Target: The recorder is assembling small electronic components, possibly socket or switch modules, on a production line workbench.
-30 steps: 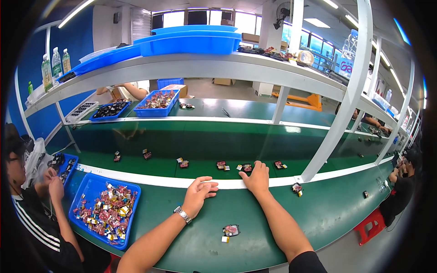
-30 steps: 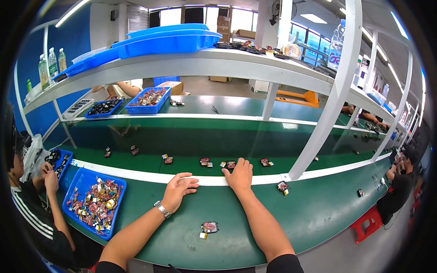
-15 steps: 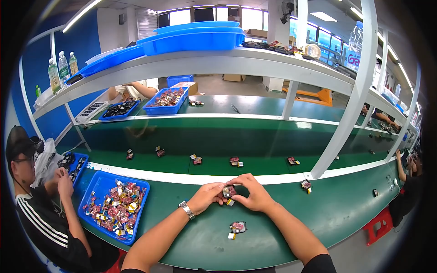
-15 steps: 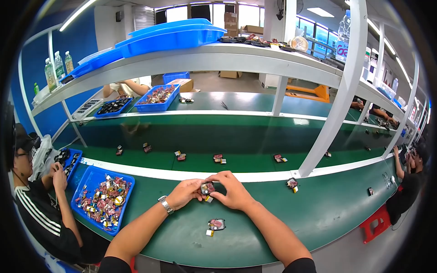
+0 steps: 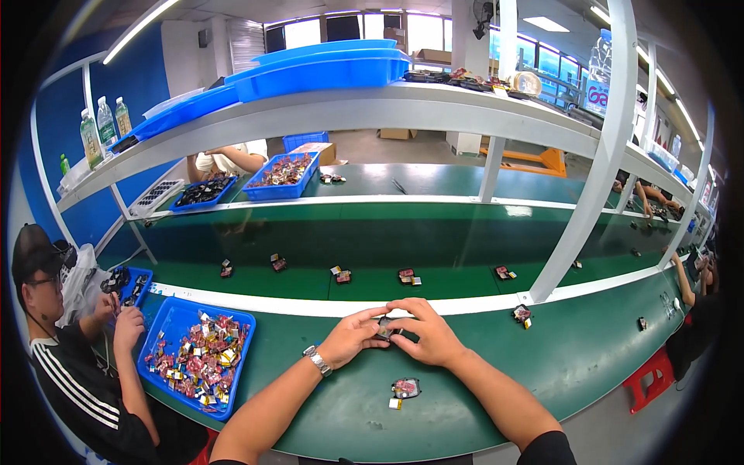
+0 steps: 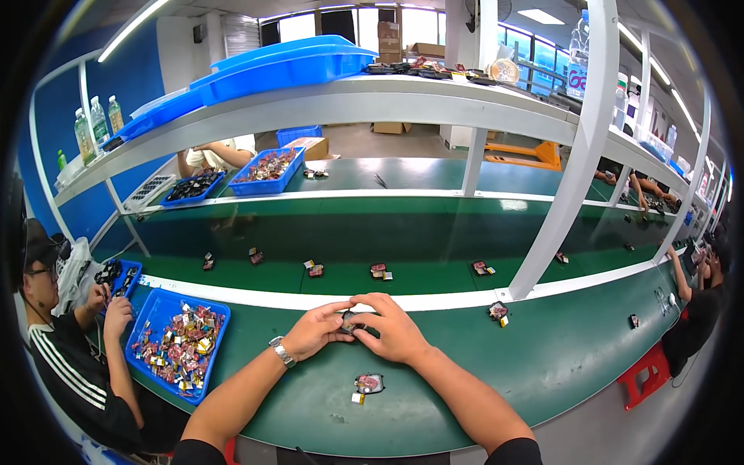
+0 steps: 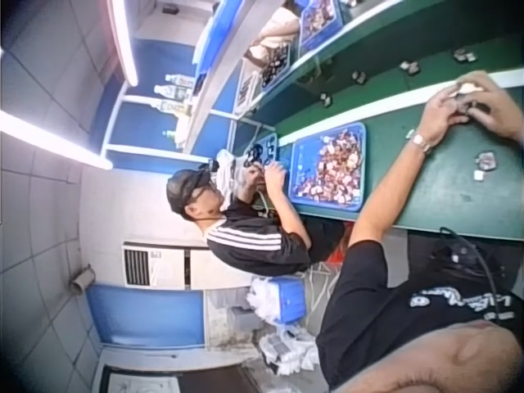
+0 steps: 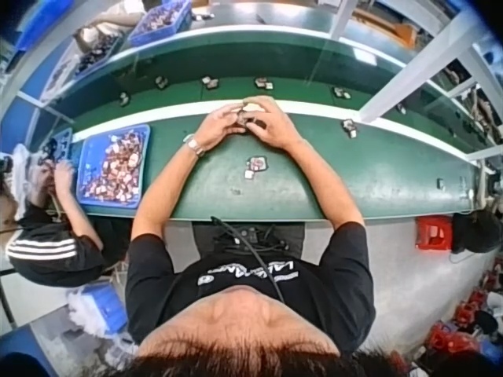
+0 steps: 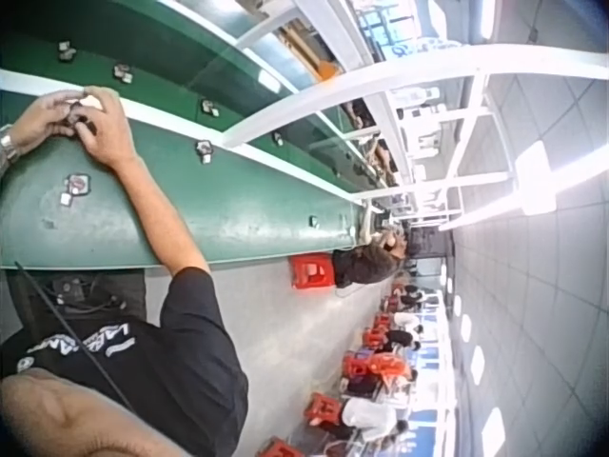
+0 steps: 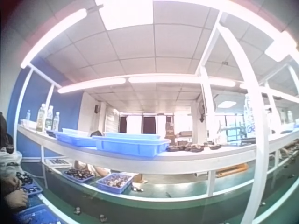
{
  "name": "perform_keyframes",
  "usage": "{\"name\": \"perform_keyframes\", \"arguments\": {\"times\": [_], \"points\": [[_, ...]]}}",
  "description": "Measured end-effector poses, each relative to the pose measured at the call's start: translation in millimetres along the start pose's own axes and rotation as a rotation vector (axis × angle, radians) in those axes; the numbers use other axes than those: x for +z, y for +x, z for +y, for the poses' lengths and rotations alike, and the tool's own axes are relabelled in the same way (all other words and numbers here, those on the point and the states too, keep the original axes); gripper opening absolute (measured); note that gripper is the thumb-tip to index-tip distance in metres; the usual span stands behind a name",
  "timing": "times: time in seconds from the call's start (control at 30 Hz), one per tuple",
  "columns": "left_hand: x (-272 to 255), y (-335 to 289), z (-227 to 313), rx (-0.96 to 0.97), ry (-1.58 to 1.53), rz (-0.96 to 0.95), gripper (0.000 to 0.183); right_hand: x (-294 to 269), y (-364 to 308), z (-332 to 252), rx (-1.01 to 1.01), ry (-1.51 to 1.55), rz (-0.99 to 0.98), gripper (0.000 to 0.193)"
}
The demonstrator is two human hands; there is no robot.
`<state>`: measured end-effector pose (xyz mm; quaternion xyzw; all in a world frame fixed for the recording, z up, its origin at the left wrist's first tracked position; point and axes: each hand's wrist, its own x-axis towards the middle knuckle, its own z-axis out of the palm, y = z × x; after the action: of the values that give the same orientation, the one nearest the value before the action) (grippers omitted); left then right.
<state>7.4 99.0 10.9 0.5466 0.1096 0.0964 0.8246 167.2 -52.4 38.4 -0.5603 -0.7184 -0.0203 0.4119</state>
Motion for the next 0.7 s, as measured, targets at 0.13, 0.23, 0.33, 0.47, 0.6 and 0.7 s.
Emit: {"name": "perform_keyframes", "arguments": {"times": [0.13,0.23,0.33,0.47,0.6,0.7], "points": [[7,0,3,-0.02,0.002,-0.02,0.032,2,-1,0,0.048,-0.055,0.029,0.016],[6,1,-1,-0.035,-0.02,-0.043,0.031,5,1,-2,0.049,-0.086,0.019,0.013],[5,2,-3,-0.019,-0.02,-0.021,0.03,7,1,-4,0.055,-0.077,0.021,0.012],[6,2,-1,0.0,-0.029,-0.069,0.034,9,0,-2,0.096,-0.059,0.05,0.01],[2,1,-5,0.081,0.065,-0.151,0.04,10,0,-6,0.121,-0.065,0.07,0.009],[2,1,-5,0.054,0.018,-0.12,0.043,9,0,-8,0.135,-0.045,0.07,0.009]]}}
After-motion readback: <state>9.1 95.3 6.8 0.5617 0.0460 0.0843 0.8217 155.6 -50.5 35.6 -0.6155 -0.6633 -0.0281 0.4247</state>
